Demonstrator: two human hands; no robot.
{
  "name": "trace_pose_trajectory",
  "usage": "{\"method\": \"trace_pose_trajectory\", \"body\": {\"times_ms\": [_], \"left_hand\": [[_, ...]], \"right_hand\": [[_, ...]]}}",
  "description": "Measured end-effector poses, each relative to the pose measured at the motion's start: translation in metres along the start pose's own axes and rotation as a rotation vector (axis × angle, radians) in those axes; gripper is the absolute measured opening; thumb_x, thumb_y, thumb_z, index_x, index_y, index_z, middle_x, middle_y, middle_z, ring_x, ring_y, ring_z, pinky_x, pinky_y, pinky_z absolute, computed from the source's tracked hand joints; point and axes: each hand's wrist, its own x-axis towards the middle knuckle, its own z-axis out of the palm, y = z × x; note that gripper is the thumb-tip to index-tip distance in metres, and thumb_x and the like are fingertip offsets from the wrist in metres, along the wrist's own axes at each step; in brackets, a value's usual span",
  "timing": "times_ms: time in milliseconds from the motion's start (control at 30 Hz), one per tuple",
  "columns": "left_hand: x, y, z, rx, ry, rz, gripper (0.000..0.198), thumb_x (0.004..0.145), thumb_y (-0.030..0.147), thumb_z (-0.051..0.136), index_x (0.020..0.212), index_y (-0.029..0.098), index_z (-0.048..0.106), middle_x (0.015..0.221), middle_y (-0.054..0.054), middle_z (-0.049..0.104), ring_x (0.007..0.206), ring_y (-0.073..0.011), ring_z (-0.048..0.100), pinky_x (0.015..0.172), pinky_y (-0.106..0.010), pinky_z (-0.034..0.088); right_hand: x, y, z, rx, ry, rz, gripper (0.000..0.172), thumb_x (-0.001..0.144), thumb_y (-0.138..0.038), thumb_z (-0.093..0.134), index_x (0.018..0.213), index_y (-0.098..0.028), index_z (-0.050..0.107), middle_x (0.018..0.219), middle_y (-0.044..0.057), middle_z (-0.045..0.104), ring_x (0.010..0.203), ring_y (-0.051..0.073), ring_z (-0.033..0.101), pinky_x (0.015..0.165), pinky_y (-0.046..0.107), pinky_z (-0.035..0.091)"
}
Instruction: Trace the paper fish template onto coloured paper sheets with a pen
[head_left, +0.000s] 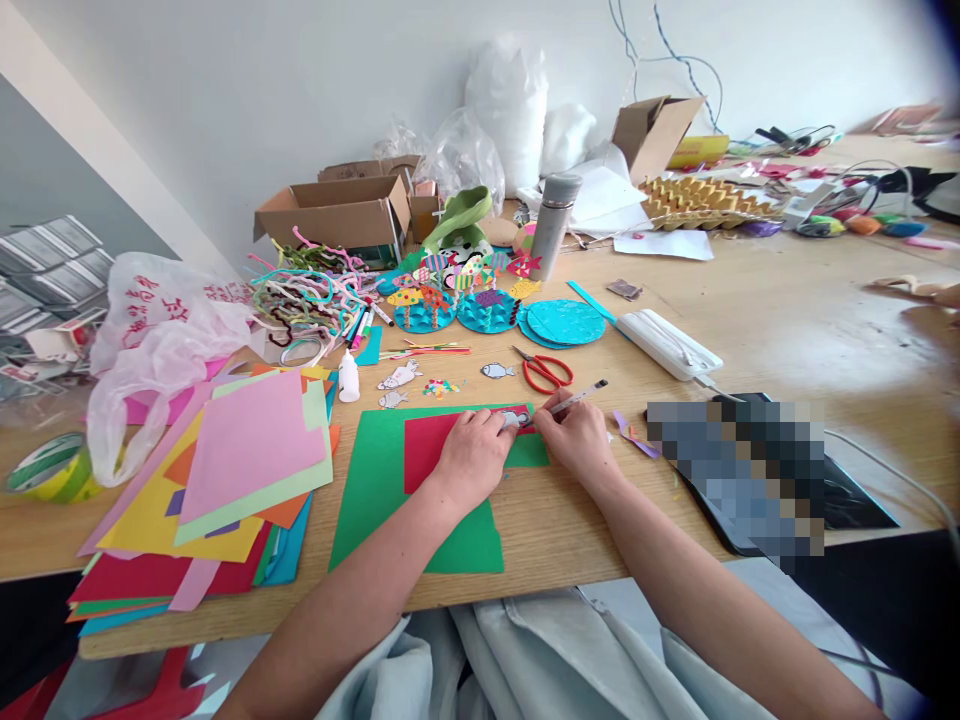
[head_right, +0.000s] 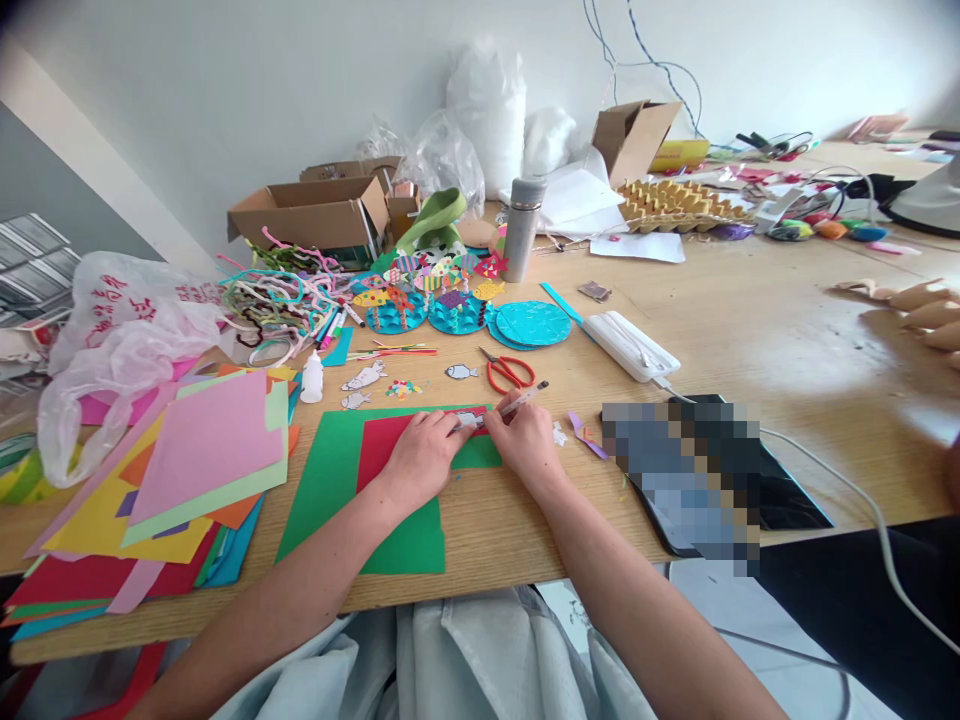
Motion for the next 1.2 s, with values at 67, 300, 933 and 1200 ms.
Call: {"method": "trace_pose_trajectory", "body": {"times_ms": [67,300,933,1200], "left_hand": [[-0.0002,0.0001,0.0,0.002,0.002,0.002,0.03,0.096,0.014,0.038,0.117,0.017,0.059,0.097,-0.007,0.062,0.095,-0.0218,0.054,0.076,-0.035,0.041],[-0.0005,0.0002,0.0004,0.005,0.002,0.01,0.028,0.094,0.013,0.039,0.115,0.016,0.058,0.099,-0.007,0.061,0.095,-0.022,0.054,0.077,-0.035,0.041],[-0.0009,0.0015,0.0019,0.0,0.007,-0.004,0.025,0.094,0.013,0.042,0.113,0.016,0.057,0.1,-0.007,0.061,0.096,-0.022,0.055,0.078,-0.035,0.04],[-0.0006,0.0014,0.0019,-0.002,0.008,-0.011,0.027,0.093,0.013,0.041,0.114,0.017,0.057,0.1,-0.006,0.061,0.095,-0.0217,0.054,0.079,-0.036,0.041]], "right_hand": [[-0.0001,-0.0003,-0.0002,-0.007,0.003,-0.003,0.014,0.068,-0.031,0.051,0.058,-0.022,0.047,0.047,-0.002,0.054,0.045,0.014,0.05,0.05,0.026,0.034],[0.0004,0.0026,0.001,-0.017,0.003,-0.005,0.015,0.068,-0.033,0.051,0.058,-0.022,0.048,0.045,-0.002,0.051,0.045,0.014,0.049,0.049,0.026,0.033],[-0.0006,-0.0025,-0.0002,-0.021,0.007,-0.008,0.015,0.07,-0.034,0.051,0.061,-0.022,0.05,0.048,-0.001,0.054,0.048,0.016,0.052,0.051,0.026,0.036],[-0.0003,0.0008,0.001,0.007,0.005,-0.02,0.012,0.068,-0.031,0.051,0.06,-0.022,0.046,0.046,-0.002,0.051,0.048,0.016,0.051,0.048,0.025,0.033]]}}
